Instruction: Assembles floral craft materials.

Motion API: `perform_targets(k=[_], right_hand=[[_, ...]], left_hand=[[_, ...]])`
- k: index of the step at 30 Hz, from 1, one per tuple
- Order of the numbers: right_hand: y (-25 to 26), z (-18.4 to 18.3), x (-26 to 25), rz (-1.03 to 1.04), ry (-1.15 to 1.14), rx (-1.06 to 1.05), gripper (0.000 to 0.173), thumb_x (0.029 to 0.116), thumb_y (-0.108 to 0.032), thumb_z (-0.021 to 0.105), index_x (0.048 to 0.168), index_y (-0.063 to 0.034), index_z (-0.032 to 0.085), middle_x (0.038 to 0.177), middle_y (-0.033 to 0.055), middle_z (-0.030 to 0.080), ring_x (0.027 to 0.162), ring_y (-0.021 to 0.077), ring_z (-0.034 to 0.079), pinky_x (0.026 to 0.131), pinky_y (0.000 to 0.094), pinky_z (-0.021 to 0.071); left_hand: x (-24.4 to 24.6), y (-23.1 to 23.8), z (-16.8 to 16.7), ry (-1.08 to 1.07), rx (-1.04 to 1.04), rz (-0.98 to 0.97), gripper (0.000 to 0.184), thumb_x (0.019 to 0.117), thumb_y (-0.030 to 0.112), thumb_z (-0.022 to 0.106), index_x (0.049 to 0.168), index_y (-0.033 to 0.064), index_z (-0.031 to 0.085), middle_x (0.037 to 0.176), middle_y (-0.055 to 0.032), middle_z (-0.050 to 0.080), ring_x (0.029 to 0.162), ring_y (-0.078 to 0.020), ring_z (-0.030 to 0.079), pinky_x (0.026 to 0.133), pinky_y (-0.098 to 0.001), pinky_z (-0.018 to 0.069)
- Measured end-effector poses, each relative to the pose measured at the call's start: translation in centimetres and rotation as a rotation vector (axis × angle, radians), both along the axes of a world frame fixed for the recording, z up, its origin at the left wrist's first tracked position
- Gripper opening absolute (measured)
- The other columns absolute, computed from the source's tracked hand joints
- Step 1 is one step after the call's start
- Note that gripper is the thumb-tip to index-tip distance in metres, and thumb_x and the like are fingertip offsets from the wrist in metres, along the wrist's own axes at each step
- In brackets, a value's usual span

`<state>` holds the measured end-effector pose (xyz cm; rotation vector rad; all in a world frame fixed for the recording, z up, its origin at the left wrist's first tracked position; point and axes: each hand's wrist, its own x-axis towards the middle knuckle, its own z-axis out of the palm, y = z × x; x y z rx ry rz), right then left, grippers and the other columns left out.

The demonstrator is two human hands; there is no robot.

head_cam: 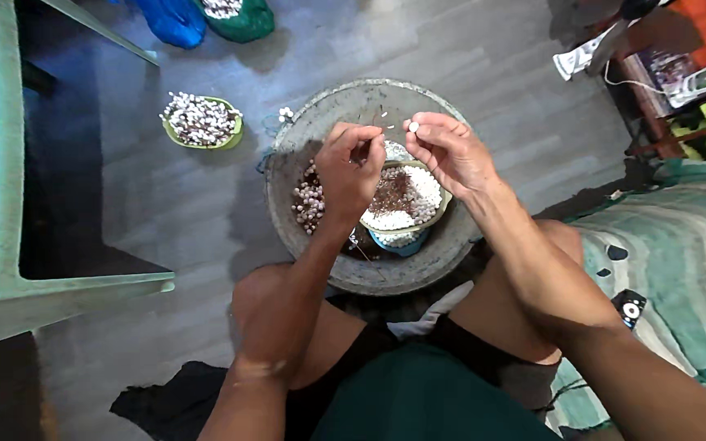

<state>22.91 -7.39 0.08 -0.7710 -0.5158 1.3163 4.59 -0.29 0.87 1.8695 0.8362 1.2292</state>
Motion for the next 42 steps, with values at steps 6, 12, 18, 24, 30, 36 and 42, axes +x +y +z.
perform_targets(k=[6,12,18,24,30,36,42], right_hand=[[0.2,-0.4,-1.2,-0.138,-0.271,0.03,0.016,0.0951,-0.002,0.07,0.11,0.0018,0.072,0.099,0.0115,0.075,0.086,0.018,0.073,0.085,0.0358,0.0625],[0.6,-0.4,-1.7,-0.174,-0.326,0.03,0.017,0.0948,-0.001,0.07,0.111,0.0037,0.071,0.097,0.0116,0.075,0.086,0.0186,0.073,0.086,0.0365,0.0623],[0.6,-0.5,-1.7,-0.173,-0.343,0.037,0.017,0.0944,-0.002,0.071,0.111,0.0042,0.072,0.097,0.0124,0.075,0.085,0.0194,0.073,0.086,0.0375,0.0621],[0.6,-0.5,-1.9,-0.18,-0.349,0.038,0.017,0.094,-0.001,0.072,0.111,0.0039,0.071,0.097,0.0123,0.075,0.086,0.0195,0.073,0.086,0.0374,0.0625],[0.5,-0.4,-2.0,-0.188,-0.39,0.053,0.016,0.0934,0.0,0.072,0.109,0.004,0.072,0.096,0.0114,0.075,0.086,0.0188,0.073,0.085,0.0373,0.0626],[0.6,-0.8,-2.1,-0.21,-0.493,0.105,0.018,0.0937,-0.001,0.072,0.11,0.0053,0.071,0.096,0.0119,0.075,0.085,0.0187,0.073,0.084,0.0368,0.0628],[0.5,-0.7,-2.2,-0.228,-0.578,0.107,0.019,0.0941,-0.003,0.073,0.11,0.006,0.073,0.096,0.0131,0.076,0.086,0.0206,0.074,0.084,0.0381,0.0637]], left_hand=[[0.5,-0.2,-0.3,0.021,0.077,0.057,0.008,0.0874,0.001,0.073,0.094,0.0014,0.077,0.09,-0.0058,0.067,0.073,-0.0066,0.063,0.062,-0.0201,0.0553],[0.7,-0.3,-0.3,-0.008,0.123,0.04,0.007,0.0862,-0.001,0.073,0.092,-0.0005,0.076,0.089,-0.0078,0.067,0.075,-0.0086,0.064,0.062,-0.0211,0.0554],[0.8,-0.3,-0.3,0.01,0.127,0.053,0.006,0.0863,0.0,0.073,0.091,0.0,0.076,0.088,-0.007,0.066,0.073,-0.0078,0.062,0.061,-0.0203,0.054],[0.8,-0.3,-0.3,0.004,0.132,0.054,0.006,0.0862,-0.001,0.073,0.091,0.0,0.076,0.088,-0.0072,0.066,0.074,-0.0081,0.063,0.062,-0.0201,0.0547],[0.8,-0.4,-0.3,0.026,0.139,0.059,0.006,0.0862,0.0,0.073,0.091,0.0001,0.076,0.088,-0.0076,0.066,0.074,-0.0087,0.064,0.062,-0.0214,0.0554],[0.8,-0.6,-0.2,0.032,0.13,0.04,0.007,0.0859,0.002,0.074,0.092,0.0,0.077,0.089,-0.0082,0.067,0.074,-0.0083,0.064,0.062,-0.0208,0.0559],[0.5,-0.5,0.2,0.065,-0.017,-0.003,0.006,0.0911,0.006,0.072,0.094,0.0034,0.077,0.093,-0.0051,0.067,0.071,-0.0054,0.063,0.06,-0.0194,0.0553]])
